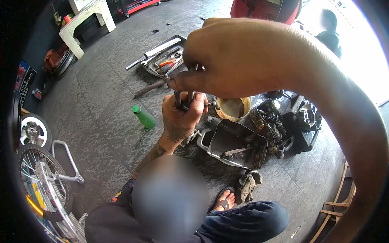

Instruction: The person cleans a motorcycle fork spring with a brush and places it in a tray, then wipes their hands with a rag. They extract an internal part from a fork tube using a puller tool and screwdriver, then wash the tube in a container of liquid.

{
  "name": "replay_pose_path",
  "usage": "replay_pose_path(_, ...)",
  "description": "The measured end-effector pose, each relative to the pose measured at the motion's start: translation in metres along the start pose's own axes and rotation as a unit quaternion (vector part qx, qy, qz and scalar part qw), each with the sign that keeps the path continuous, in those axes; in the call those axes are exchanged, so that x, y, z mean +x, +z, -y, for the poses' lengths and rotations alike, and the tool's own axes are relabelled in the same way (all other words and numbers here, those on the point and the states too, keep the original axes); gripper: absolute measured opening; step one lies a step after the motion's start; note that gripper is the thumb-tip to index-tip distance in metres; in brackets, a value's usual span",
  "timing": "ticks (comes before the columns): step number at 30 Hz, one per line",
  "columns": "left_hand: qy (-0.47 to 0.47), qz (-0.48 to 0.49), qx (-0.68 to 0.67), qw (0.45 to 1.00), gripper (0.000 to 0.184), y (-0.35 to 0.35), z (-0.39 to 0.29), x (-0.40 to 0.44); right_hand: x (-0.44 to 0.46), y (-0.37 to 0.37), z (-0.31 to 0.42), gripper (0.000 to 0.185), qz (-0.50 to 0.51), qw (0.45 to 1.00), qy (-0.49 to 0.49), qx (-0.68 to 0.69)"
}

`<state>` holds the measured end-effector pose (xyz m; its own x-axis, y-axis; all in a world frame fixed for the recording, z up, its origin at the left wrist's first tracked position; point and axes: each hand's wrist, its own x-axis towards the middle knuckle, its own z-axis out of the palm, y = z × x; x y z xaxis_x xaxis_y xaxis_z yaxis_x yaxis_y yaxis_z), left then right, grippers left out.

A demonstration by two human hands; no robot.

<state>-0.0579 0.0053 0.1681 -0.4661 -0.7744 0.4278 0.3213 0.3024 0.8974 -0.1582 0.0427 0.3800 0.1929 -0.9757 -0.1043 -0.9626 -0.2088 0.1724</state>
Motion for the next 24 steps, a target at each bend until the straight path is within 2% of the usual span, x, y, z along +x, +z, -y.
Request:
replay_pose_path(2,0.066,0.006,-0.022,0.998,0.011,0.003,0.005,0.0,0.008,-0.01,-0.001,0.045,0.126,0.99,-0.024,0.052)
replay_pose_path(4,0.061,-0.002,-0.003,0.998,0.01,0.005,0.008,0.003,0.012,-0.025,0.004,0.047,0.131,0.983,-0.017,-0.125)
replay_pose_path(5,0.059,-0.005,0.017,0.998,0.009,0.007,0.008,0.003,0.005,-0.021,0.002,0.044,0.084,0.992,-0.01,-0.091)
replay_pose_path(6,0.059,-0.002,0.014,0.998,0.009,0.008,0.008,0.004,0.009,-0.025,0.011,0.044,0.085,0.992,-0.006,-0.091)
replay_pose_path(7,0.069,-0.015,-0.007,0.998,0.008,0.009,0.008,0.004,0.019,-0.034,0.026,0.043,0.208,0.97,0.113,-0.05)
replay_pose_path(8,0.077,-0.03,-0.027,0.996,0.008,0.009,0.009,0.004,0.025,-0.039,0.034,0.042,0.324,0.919,0.226,-0.008)
replay_pose_path(9,0.101,-0.02,-0.013,0.995,0.008,0.007,0.012,0.004,0.019,-0.029,0.024,0.042,0.328,0.917,0.226,-0.008)
replay_pose_path(10,0.098,-0.02,-0.014,0.995,0.008,0.005,0.01,0.002,0.007,-0.013,0.005,0.039,0.191,0.978,0.066,-0.044)
replay_pose_path(11,0.052,-0.009,-0.011,0.999,0.008,0.003,0.006,0.002,0.001,-0.004,-0.007,0.035,0.045,0.991,-0.096,-0.076)
replay_pose_path(12,0.006,0.003,-0.009,1.0,0.009,0.003,0.001,0.002,0.004,-0.005,-0.007,0.035,0.047,0.992,-0.093,-0.074)
replay_pose_path(14,0.008,0.001,-0.025,1.0,0.009,0.003,0.0,0.004,0.011,-0.012,-0.004,0.024,0.068,0.98,-0.173,-0.072)
replay_pose_path(15,0.01,0.003,-0.032,0.999,0.01,0.002,0.0,0.004,0.007,-0.007,-0.001,0.015,0.009,0.974,-0.182,-0.134)
replay_pose_path(16,0.013,0.004,-0.04,0.999,0.01,0.002,0.0,0.004,0.007,-0.005,-0.005,0.015,0.009,0.974,-0.181,-0.134)
replay_pose_path(18,-0.007,0.012,-0.041,0.999,0.01,-0.002,-0.001,0.003,0.007,-0.002,-0.016,0.012,-0.058,0.942,-0.305,-0.128)
replay_pose_path(19,0.014,0.025,-0.031,0.999,0.009,-0.004,0.001,0.002,0.007,0.002,-0.019,0.018,-0.078,0.931,-0.34,-0.11)
replay_pose_path(21,0.034,0.034,-0.022,0.999,0.008,-0.003,0.002,0.001,0.001,0.008,-0.018,0.021,-0.083,0.945,-0.304,-0.085)
replay_pose_path(22,0.01,0.02,-0.033,0.999,0.008,-0.003,0.001,0.001,-0.002,0.011,-0.015,0.025,-0.089,0.958,-0.266,-0.058)
replay_pose_path(23,-0.014,0.007,-0.044,0.999,0.008,-0.003,0.001,0.002,-0.002,0.013,-0.013,0.025,-0.057,0.976,-0.206,0.049)
replay_pose_path(24,-0.015,0.005,-0.044,0.999,0.008,-0.004,0.002,0.002,-0.007,0.012,-0.01,0.025,-0.056,0.975,-0.208,0.049)
